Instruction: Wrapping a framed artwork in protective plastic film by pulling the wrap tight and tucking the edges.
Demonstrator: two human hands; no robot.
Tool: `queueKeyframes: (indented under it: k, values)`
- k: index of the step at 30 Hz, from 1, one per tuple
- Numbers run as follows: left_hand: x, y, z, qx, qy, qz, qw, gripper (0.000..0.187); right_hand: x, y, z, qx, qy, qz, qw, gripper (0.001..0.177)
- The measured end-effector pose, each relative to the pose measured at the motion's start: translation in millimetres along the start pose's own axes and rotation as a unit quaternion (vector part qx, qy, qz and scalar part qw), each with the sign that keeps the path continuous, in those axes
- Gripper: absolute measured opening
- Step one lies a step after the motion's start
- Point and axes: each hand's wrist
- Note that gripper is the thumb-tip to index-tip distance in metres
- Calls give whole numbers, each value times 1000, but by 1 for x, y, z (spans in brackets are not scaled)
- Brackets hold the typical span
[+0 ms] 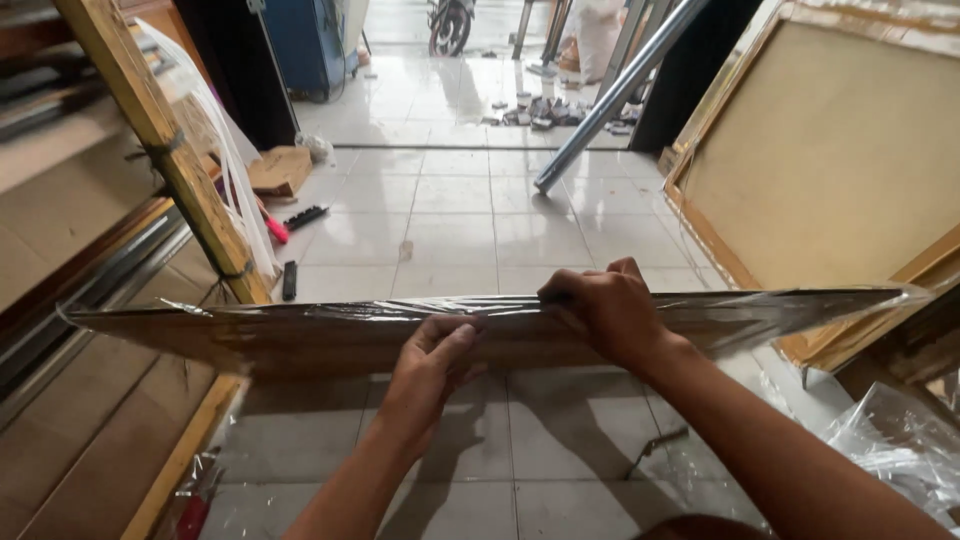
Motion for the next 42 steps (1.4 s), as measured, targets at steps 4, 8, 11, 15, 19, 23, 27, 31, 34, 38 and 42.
queueKeyframes:
  k: [4,8,11,15,19,23,27,31,34,38,42]
  values:
    - [3,5,36,-215,62,-79,972,48,-29,-30,5,-31,27,-39,998,21]
    - [-18,26,80,-559,406,-42,722,58,-45,-34,13,-78,15,-46,996,18]
    - [-82,31,86,-686,434,-72,580,87,-50,-34,22,-99,15,-52,994,21]
    - [-131,29,105,-753,284,-142,576,47,-63,-25,44,-144,27,-57,988,20]
    - [-126,33,125,-680,263,-155,667,30,-78,2,70,-180,44,-29,982,15]
    - [-153,29,119,-627,304,-144,702,32,-96,27,85,-244,80,2,966,13]
    - [-167,34,121,-583,313,-131,738,32,-111,29,89,-329,123,11,936,12]
    - [-196,21,112,-519,318,-147,780,31,-115,29,92,-386,176,12,905,14]
    - [-187,18,113,-501,340,-165,779,26,-106,21,86,-383,144,1,912,11]
    - [-169,10,111,-494,359,-222,760,20,-91,12,79,-340,15,-26,940,8]
    - [-167,5,104,-579,350,-210,706,19,-83,7,70,-199,-37,-39,978,7]
Point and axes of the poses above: each hand's wrist, its own x-axis away from the middle knuckle, its own y-axis out of the palm, z = x × y, and after that the axes turned 4 degrees about z, right-handed
